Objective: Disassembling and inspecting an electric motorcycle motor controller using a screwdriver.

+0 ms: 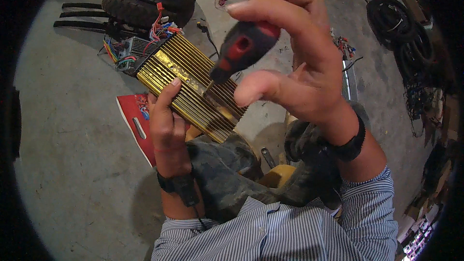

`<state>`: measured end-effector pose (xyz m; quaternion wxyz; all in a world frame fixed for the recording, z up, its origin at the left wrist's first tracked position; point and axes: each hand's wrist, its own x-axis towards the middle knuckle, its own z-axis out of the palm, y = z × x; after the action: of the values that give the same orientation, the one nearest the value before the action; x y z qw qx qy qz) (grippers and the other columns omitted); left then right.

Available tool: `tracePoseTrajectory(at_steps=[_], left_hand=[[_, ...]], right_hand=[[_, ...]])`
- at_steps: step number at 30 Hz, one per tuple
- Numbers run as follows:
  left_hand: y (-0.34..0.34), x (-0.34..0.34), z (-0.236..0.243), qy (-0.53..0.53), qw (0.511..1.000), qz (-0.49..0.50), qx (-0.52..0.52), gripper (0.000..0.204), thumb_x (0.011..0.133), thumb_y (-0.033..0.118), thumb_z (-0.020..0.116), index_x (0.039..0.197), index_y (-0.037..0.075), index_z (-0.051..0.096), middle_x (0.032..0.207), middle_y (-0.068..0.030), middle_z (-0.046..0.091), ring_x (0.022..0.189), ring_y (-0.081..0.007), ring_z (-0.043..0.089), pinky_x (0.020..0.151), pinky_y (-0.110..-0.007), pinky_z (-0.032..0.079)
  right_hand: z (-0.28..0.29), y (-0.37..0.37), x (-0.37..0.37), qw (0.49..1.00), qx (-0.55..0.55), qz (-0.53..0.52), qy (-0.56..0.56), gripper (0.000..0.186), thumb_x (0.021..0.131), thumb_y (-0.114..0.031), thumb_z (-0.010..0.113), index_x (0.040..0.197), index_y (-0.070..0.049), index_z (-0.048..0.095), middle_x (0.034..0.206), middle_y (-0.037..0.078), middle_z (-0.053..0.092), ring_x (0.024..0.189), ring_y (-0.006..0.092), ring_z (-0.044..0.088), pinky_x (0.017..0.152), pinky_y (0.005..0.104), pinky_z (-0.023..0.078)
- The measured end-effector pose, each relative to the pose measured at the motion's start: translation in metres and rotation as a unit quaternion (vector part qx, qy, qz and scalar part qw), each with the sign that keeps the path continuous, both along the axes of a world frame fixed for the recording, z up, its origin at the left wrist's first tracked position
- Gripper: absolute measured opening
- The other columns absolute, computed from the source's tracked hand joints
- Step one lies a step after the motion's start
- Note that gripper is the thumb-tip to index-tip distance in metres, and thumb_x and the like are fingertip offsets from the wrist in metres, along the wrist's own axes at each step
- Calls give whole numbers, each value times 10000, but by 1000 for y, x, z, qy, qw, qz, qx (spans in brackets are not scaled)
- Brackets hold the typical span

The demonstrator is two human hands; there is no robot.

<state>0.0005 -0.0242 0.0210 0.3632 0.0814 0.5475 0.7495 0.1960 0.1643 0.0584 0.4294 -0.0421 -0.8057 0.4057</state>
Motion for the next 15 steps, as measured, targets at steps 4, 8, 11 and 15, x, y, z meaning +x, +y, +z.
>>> tracePoseTrajectory(at_steps=[4,8,11,15], left_hand=[[-3,-3,-5,48,998,-25,-24,361,957,72,599,1308,25,529,1133,-133,687,988,-240,717,847,-357,621],[-5,-5,-5,29,999,-16,-15,360,950,55,604,1301,21,533,1127,-135,689,980,-243,720,836,-373,628],[-6,-10,-14,34,999,-16,-24,359,947,55,606,1298,19,535,1126,-136,691,968,-244,723,822,-382,633],[-4,-7,-11,24,999,-6,-21,365,943,45,602,1301,17,534,1134,-142,690,965,-248,725,819,-388,634]], right_hand=[[-1,-8,1,1000,-22,-9,0,631,901,-373,753,1366,-10,532,1353,221,555,1193,329,621,989,440,520],[4,-19,-8,986,-135,83,58,653,910,-381,743,1387,-4,506,1325,221,578,1189,321,622,955,413,528],[10,-20,-5,985,-150,82,26,642,927,-389,721,1393,-5,504,1313,218,587,1195,310,618,959,391,515],[7,-7,-3,998,29,-31,-36,602,928,-362,724,1378,-11,532,1292,202,593,1171,278,622,965,365,499]])
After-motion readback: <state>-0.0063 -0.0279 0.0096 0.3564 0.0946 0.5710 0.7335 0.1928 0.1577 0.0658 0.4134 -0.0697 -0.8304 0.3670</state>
